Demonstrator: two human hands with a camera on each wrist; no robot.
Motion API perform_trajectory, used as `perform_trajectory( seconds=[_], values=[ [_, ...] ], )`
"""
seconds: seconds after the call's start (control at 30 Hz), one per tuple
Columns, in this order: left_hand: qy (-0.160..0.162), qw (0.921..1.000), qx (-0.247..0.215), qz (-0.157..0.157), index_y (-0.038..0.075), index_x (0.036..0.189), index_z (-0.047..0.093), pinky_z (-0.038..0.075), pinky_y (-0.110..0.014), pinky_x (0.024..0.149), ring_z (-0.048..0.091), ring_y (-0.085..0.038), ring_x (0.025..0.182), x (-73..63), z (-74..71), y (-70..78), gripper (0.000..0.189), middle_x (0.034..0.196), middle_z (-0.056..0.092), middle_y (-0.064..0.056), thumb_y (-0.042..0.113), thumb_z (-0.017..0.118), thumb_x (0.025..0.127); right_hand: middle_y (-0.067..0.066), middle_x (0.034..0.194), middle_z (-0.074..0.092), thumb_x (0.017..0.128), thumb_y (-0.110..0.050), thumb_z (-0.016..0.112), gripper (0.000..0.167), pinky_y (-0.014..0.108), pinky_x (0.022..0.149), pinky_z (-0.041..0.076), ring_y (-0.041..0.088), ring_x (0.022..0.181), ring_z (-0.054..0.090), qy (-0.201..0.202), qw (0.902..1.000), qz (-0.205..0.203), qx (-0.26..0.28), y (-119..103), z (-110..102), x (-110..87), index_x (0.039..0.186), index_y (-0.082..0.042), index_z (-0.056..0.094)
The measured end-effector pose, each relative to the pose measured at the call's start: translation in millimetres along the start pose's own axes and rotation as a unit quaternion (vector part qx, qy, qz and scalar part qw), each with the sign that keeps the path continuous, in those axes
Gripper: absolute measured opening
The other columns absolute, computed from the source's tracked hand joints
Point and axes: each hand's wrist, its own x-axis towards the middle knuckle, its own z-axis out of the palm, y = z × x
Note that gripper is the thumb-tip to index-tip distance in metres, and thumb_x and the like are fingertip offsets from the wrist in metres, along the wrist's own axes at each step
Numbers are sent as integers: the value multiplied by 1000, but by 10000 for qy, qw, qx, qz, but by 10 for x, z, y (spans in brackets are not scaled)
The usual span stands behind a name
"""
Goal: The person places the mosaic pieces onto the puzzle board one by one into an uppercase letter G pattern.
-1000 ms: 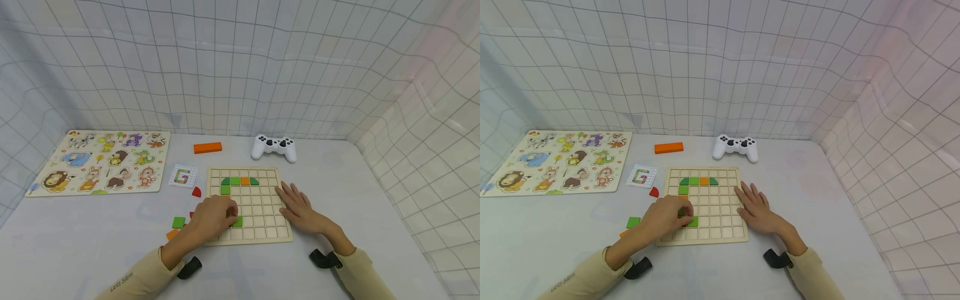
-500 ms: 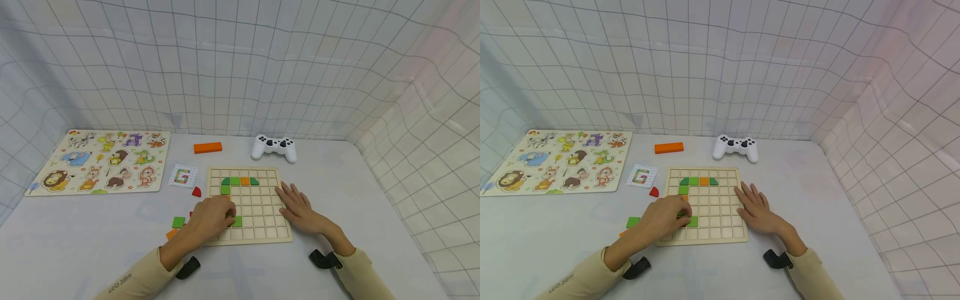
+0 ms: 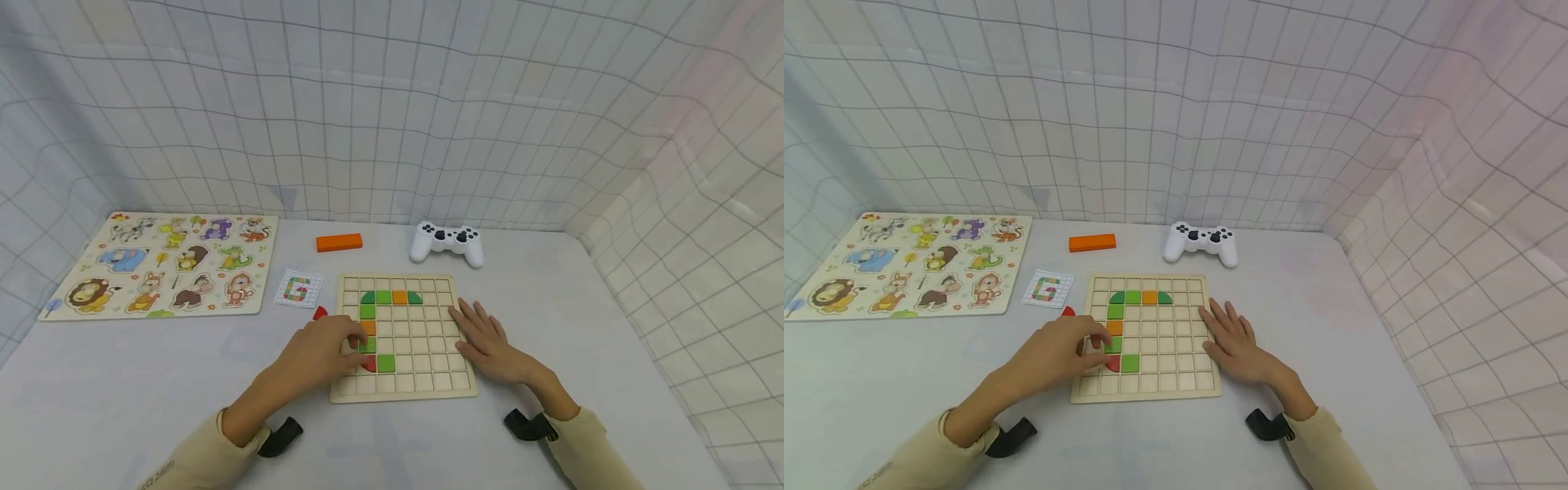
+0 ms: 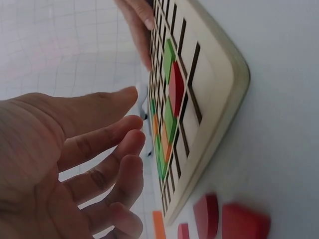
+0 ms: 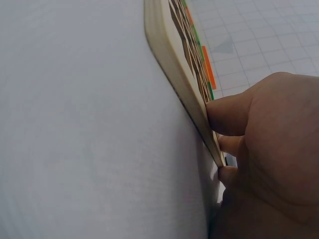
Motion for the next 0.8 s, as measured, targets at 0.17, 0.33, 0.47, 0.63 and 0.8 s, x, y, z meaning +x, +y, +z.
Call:
perform_trajectory(
  seconds=[0.17,0.33,0.47,0.63,0.8],
  values=[
    [-131,9997,-182,-82,16,102,73,41,-27,55,52,-9,60,-88,-151,-146,24,82,61,10,23,83,81,18,168,-1,108,-27,40,63,67,114,-7,46,152,-12,20,10000,25,-23,4,11,-9,161,-8,12],
    [-281,9993,-178,-179,14,105,71,41,-26,54,51,-10,64,-154,-303,-258,30,81,60,8,23,85,80,18,168,-1,108,-27,40,63,67,114,-7,46,152,-13,20,10000,54,-7,4,3,-13,161,-8,12],
    [-427,9988,-162,-200,13,108,71,42,-26,55,51,-11,65,-177,-399,-338,34,82,60,7,24,85,79,18,168,-1,108,-26,41,63,67,114,-8,46,152,-13,26,10000,55,5,7,2,-13,161,-7,12],
    [-559,9979,-217,-257,15,105,71,43,-28,59,52,-13,70,-235,-491,-444,31,84,61,6,26,84,80,18,168,-2,108,-26,40,63,68,114,-7,46,152,-13,-7,10000,27,14,5,2,-8,161,-7,12],
    [-654,9973,-164,-293,20,95,71,41,-26,58,50,-13,70,-368,-506,-546,25,78,57,6,29,86,77,18,168,-2,108,-27,40,63,68,114,-7,46,152,-13,-38,10000,28,-64,-1,-16,4,161,-7,11]
  ],
)
